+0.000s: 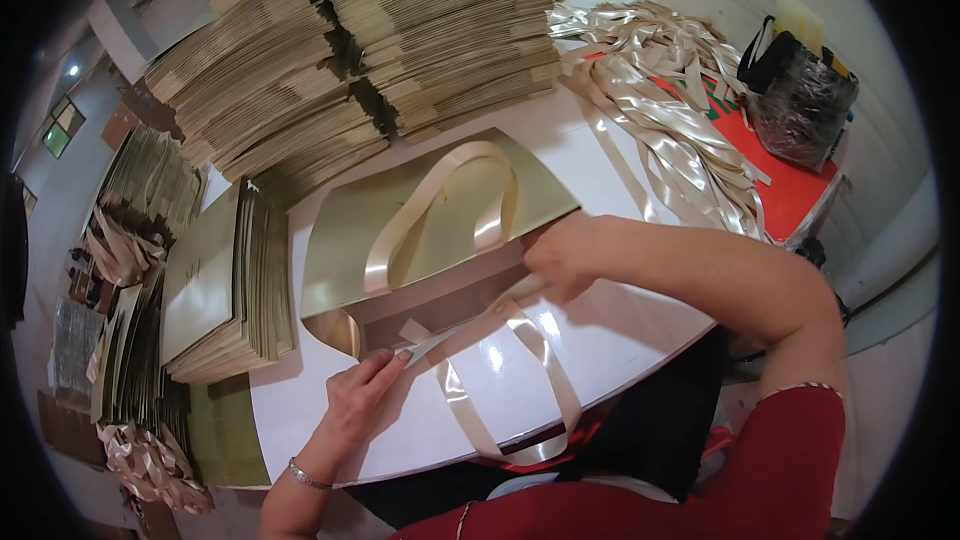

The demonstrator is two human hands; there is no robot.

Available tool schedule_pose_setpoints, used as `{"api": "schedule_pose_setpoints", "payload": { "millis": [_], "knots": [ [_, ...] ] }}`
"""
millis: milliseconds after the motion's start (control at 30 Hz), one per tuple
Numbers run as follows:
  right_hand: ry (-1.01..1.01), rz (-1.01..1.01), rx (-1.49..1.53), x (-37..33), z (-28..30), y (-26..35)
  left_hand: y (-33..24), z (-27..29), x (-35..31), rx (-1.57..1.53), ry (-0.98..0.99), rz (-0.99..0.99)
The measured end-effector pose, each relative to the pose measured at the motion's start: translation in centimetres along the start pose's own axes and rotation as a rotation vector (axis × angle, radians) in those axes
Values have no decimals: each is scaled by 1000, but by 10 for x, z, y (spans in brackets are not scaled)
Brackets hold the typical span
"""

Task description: The recorder is assembling gold paper gift bags by folding them and using a hot glue gun to attach the ribbon handles.

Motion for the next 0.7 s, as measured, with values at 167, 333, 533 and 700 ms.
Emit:
{"api": "schedule_pose_setpoints", "payload": {
  "millis": [167, 333, 533, 700],
  "knots": [
    [-744, 499, -879, -2, -15, -27, 6, -11, 18, 99, 44, -53],
    [-860, 301, -778, 4, -44, -39, -22, -20, 43, 218, 231, -29],
    [-1057, 195, -726, -12, -50, -34, -52, -33, 92, 8, 124, -2],
    [-975, 443, 19, -34, -89, -24, -61, -70, 106, 239, 7, -92]
  ]
}}
Point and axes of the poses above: each hand's wrist, its own x-axis towards the middle knuckle, its own z-axis out of the back of the hand, y = z × x, the point moved 3 cm from there along x, towards the middle knuckle, and after that the axes turned 2 degrees about y, right-handed, at the moved point
